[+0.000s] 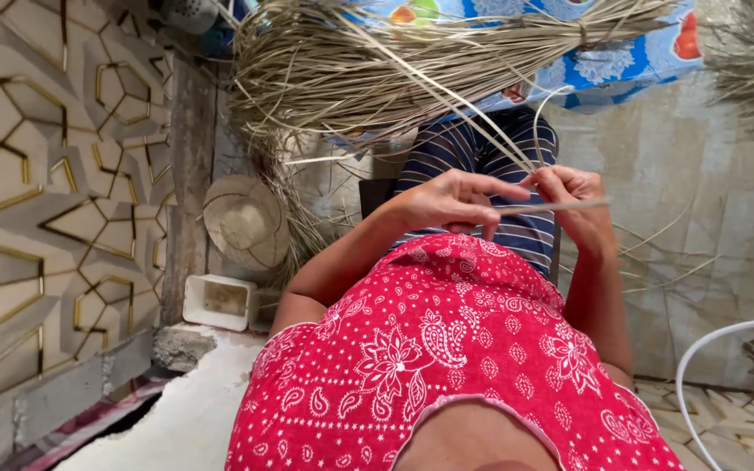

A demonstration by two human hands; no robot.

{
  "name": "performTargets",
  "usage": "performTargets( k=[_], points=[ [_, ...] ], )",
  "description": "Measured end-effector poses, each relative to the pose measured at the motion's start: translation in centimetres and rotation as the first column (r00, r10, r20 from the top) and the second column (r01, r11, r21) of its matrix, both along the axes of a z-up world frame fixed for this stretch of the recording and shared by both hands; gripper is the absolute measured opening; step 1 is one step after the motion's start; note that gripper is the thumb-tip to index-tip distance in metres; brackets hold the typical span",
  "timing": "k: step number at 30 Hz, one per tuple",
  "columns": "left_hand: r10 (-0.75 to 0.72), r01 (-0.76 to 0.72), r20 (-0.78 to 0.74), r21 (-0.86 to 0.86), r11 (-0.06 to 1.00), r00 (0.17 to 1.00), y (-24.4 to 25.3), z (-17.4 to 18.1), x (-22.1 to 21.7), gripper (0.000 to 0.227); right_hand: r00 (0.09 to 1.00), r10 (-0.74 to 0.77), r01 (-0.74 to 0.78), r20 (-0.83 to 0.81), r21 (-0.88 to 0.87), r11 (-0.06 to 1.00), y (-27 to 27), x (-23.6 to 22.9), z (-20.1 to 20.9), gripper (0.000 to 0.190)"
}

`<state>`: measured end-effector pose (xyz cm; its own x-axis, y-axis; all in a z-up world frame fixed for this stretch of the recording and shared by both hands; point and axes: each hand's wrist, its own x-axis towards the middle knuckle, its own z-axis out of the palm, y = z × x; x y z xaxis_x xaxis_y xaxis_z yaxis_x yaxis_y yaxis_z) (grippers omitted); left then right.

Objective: Splitting dried palm or grass leaves into thin strips using a small blade for weaving

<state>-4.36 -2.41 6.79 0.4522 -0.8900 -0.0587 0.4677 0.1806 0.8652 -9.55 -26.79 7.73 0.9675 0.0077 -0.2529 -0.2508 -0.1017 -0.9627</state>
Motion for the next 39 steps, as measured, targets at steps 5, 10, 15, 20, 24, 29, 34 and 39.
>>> performTargets(
  k=[5,10,15,20,24,29,34,39],
  points=[
    [0.188,-0.185,-0.189,0.037,0.982,0.964,-3.3,-3.9,0.6,0.061,0.991,0.105,-0.097,0.08,-0.095,0.991,-0.5,-2.4,2.1,0.028],
    [0.074,-0.068,-0.247,0.032,0.997,0.966,-5.9,-4.0,0.0,0.037,0.996,0.088,-0.087,-0.004,-0.135,0.987,-2.0,-4.2,2.9,0.034],
    [0.096,-0.088,-0.359,0.04,0.995,0.928,-8.2,-6.1,-0.2,0.035,1.0,0.028,-0.028,-0.001,-0.132,0.991,-2.3,-4.5,1.8,0.039],
    [0.331,-0.299,-0.228,0.162,0.94,0.916,-7.8,-5.9,1.8,0.037,1.0,-0.018,0.018,-0.008,-0.09,0.996,-1.2,-3.9,1.5,0.035],
    [0.459,-0.421,-0.151,0.227,0.878,0.876,-4.7,-5.8,6.3,0.038,1.0,0.007,-0.008,-0.015,-0.06,0.998,-1.2,-4.7,2.7,0.033],
    [0.681,-0.661,0.058,0.314,0.681,0.73,1.6,-1.5,12.7,0.034,0.995,0.096,-0.096,-0.01,0.021,0.995,-3.2,-5.8,3.4,0.03],
    [0.737,-0.748,0.263,0.478,0.46,0.622,10.1,-0.7,20.2,0.017,0.998,0.059,-0.056,-0.022,0.112,0.992,-8.0,-6.5,1.3,0.027],
    [0.82,-0.864,0.303,0.31,0.397,0.486,18.6,-1.1,24.4,0.022,0.998,0.062,-0.056,-0.021,0.204,0.977,-11.1,-5.8,-2.4,0.026]
  ],
)
